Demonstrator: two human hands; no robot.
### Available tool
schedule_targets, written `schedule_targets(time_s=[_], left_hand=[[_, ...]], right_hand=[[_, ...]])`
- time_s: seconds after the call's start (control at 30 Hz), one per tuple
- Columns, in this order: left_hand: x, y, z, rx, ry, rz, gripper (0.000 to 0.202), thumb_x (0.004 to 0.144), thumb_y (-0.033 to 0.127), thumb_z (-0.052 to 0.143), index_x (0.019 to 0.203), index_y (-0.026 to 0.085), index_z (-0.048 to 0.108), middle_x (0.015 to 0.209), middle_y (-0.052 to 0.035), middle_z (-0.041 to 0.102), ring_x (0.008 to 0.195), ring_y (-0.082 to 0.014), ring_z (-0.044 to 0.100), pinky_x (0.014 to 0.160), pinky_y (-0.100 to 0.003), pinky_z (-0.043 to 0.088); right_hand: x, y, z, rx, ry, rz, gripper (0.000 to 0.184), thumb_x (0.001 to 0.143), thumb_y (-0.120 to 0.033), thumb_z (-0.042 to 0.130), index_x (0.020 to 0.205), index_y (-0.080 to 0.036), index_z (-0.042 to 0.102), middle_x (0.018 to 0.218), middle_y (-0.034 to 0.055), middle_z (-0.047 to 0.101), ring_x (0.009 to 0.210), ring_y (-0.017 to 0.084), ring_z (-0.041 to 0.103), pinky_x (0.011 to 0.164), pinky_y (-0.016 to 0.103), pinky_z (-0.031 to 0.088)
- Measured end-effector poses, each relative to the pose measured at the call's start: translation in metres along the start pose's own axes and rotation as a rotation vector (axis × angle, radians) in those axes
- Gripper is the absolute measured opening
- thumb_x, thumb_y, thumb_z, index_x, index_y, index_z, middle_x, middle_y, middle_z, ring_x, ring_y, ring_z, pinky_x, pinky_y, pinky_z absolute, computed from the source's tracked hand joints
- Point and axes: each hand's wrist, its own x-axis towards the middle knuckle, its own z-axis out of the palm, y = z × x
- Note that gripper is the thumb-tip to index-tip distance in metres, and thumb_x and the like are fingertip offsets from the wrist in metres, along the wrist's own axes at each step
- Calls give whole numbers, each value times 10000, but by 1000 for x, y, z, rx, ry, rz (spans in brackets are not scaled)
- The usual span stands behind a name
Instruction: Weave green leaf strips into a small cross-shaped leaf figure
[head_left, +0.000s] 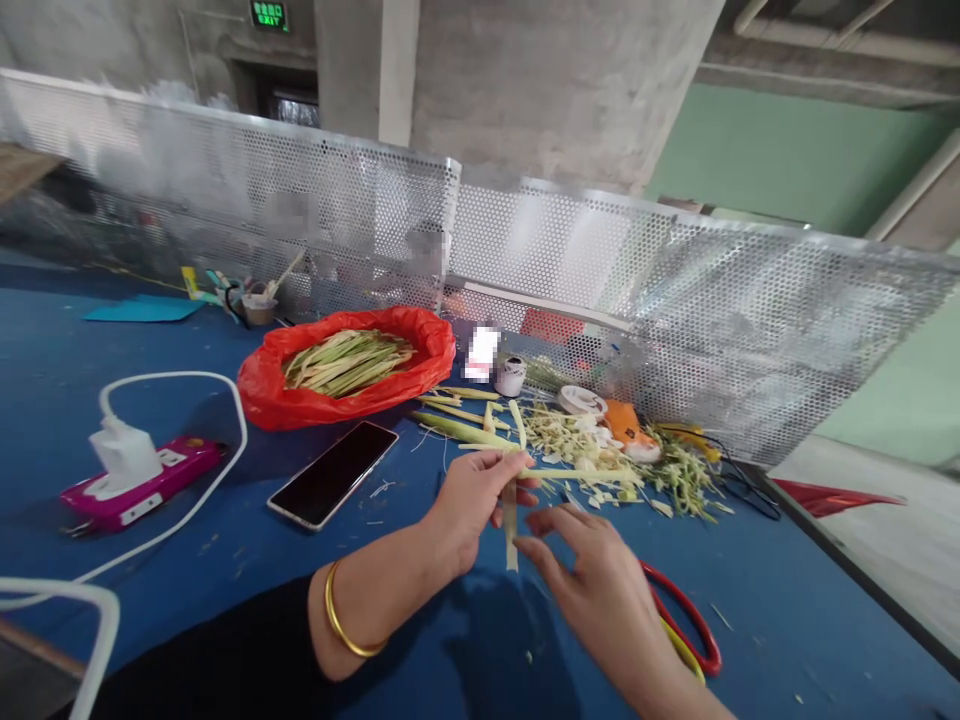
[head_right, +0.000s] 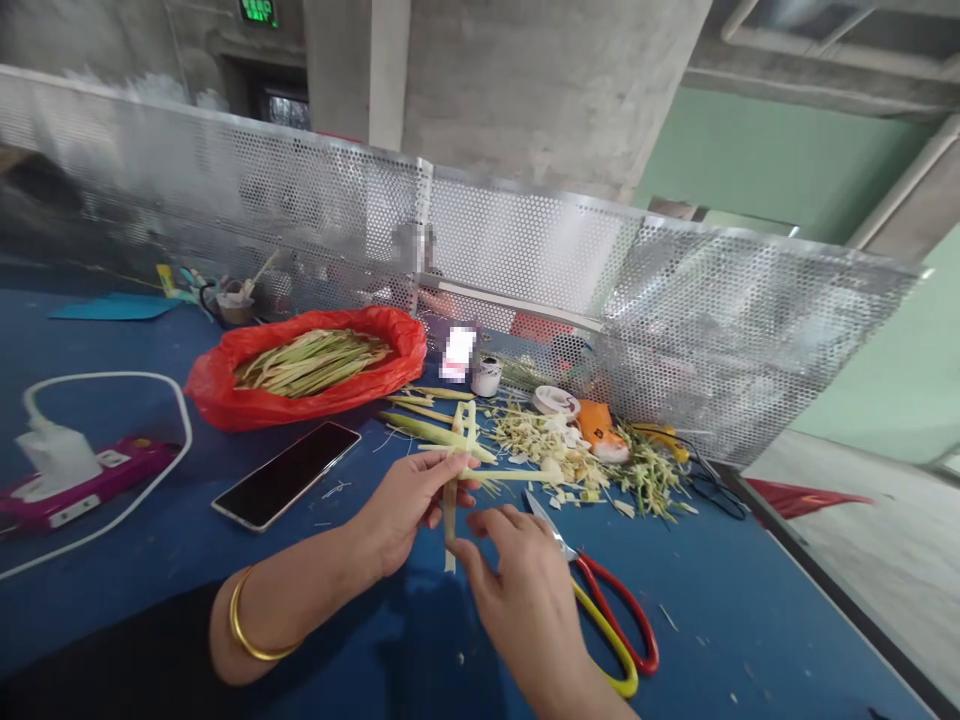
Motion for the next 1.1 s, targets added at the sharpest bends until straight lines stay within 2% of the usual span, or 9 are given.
schedule_targets(time_s=[0.13, 0.3, 0.4, 0.53, 0.73, 0.83, 0.93, 1.03, 1.1], left_hand=[[-4, -2, 2, -12, -52, -21, 316, 696, 412, 741, 809, 121, 694, 670, -45, 685, 556, -106, 594, 385, -175, 271], [-6, 6, 1, -8, -281, -35, 229, 677, 180, 736, 900, 139, 707, 947, -86, 727, 806, -148, 675, 445, -142, 373], [-5, 10, 1, 22, -261, -1, 183, 745, 124, 644, 920, 128, 697, 982, -106, 728, 830, -165, 690, 413, -147, 382], [-4, 10, 2, 7, -185, 8, 96, 791, 125, 605, 858, 117, 673, 945, -122, 734, 807, -173, 704, 380, -140, 360], [-4, 7, 3, -10, -152, 12, 45, 753, 121, 641, 776, 103, 676, 925, -135, 738, 790, -177, 707, 355, -136, 320], [-4, 5, 4, -15, -128, 8, 56, 733, 142, 661, 752, 96, 686, 935, -144, 737, 767, -171, 701, 342, -142, 292], [-4, 4, 4, -31, -104, 12, 89, 705, 172, 690, 765, 107, 681, 893, -130, 739, 711, -155, 686, 353, -149, 291], [-4, 5, 3, -1, -129, 27, 132, 675, 176, 686, 793, 116, 682, 846, -106, 737, 650, -136, 661, 356, -158, 272], [-5, 6, 2, 39, -155, 31, 160, 653, 165, 666, 804, 116, 690, 819, -93, 731, 598, -115, 628, 354, -166, 246]], right_hand=[[2, 14, 30, 332, -61, 183, 325, 901, -414, 510, 748, -192, 693, 750, 47, 696, 709, 213, 630, 633, 281, 463], [2, 12, 27, 556, -10, 333, 350, 876, -460, 519, 778, -158, 667, 700, 43, 643, 666, 188, 562, 573, 266, 426], [1, 7, 22, 633, -30, 348, 333, 886, -449, 479, 798, -167, 631, 706, 35, 629, 641, 172, 542, 551, 256, 412], [-2, 0, 18, 603, -93, 329, 287, 889, -372, 404, 732, -184, 554, 647, 6, 567, 590, 145, 493, 520, 241, 367], [-2, -2, 20, 375, -211, 253, 192, 803, -185, 391, 623, -200, 455, 571, -35, 456, 557, 120, 433, 513, 233, 302], [-5, -4, 22, 257, -265, 162, 207, 805, -141, 406, 609, -204, 432, 561, -42, 462, 550, 117, 437, 531, 238, 296], [-8, -3, 15, 129, -115, 2, 234, 890, -202, 440, 657, -208, 449, 599, -36, 514, 564, 123, 468, 561, 245, 320], [-4, 5, 0, -61, 301, -152, 189, 935, -263, 476, 766, -198, 531, 740, 24, 612, 699, 169, 559, 659, 280, 381], [3, 14, -11, -261, 468, -215, 127, 927, -270, 523, 962, -179, 605, 1011, 111, 661, 975, 256, 584, 845, 368, 385]])
